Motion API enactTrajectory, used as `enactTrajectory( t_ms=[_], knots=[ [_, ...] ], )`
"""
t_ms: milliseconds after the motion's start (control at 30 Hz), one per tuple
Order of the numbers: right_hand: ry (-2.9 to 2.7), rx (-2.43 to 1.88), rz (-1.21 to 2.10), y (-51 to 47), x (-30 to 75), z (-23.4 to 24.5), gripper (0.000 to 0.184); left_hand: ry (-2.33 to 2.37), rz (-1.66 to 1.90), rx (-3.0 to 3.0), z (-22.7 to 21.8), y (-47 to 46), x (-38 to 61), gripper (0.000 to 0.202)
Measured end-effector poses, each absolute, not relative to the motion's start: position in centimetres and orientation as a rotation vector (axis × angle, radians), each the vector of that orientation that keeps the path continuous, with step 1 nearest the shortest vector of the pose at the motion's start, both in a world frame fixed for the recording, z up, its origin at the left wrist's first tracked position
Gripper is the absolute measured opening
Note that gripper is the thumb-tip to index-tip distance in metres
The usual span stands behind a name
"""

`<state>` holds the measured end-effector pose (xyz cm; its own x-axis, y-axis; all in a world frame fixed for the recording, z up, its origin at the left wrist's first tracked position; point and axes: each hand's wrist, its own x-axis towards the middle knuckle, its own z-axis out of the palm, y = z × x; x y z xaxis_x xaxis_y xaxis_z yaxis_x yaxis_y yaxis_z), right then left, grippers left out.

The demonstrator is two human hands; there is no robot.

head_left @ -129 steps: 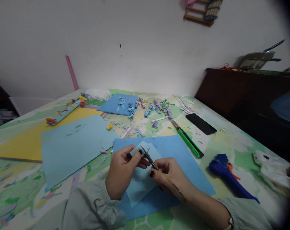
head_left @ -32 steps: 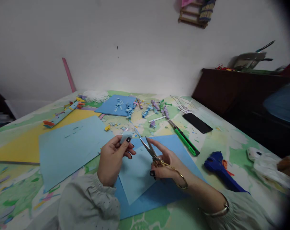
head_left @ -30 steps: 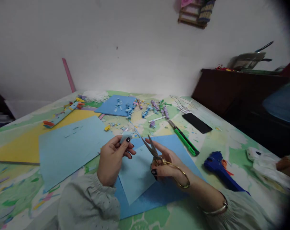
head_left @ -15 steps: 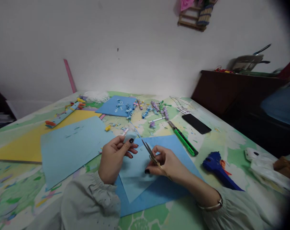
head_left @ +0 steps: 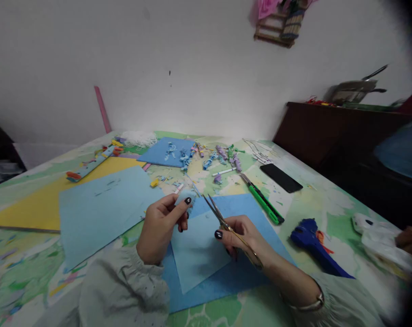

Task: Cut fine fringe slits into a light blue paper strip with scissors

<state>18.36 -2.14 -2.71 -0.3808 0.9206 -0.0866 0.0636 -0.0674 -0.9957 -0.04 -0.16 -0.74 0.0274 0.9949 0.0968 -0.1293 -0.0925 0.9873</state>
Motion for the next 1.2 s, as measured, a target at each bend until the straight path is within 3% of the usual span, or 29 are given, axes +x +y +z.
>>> enactTrajectory(
  t_ms=[633,1200],
  knots=[
    [-1.628,-1.16,1.648,-3.5,18.2,-1.5,0.048,0.867,1.075,1.375,-0.7,-1.3,0.3,0.015],
    [-1.617,-1.135,1.65,-3.6,18.0,-1.6,0.049,0.917,1.069,1.374,-1.2,-1.3,0.1,0.015]
  ],
)
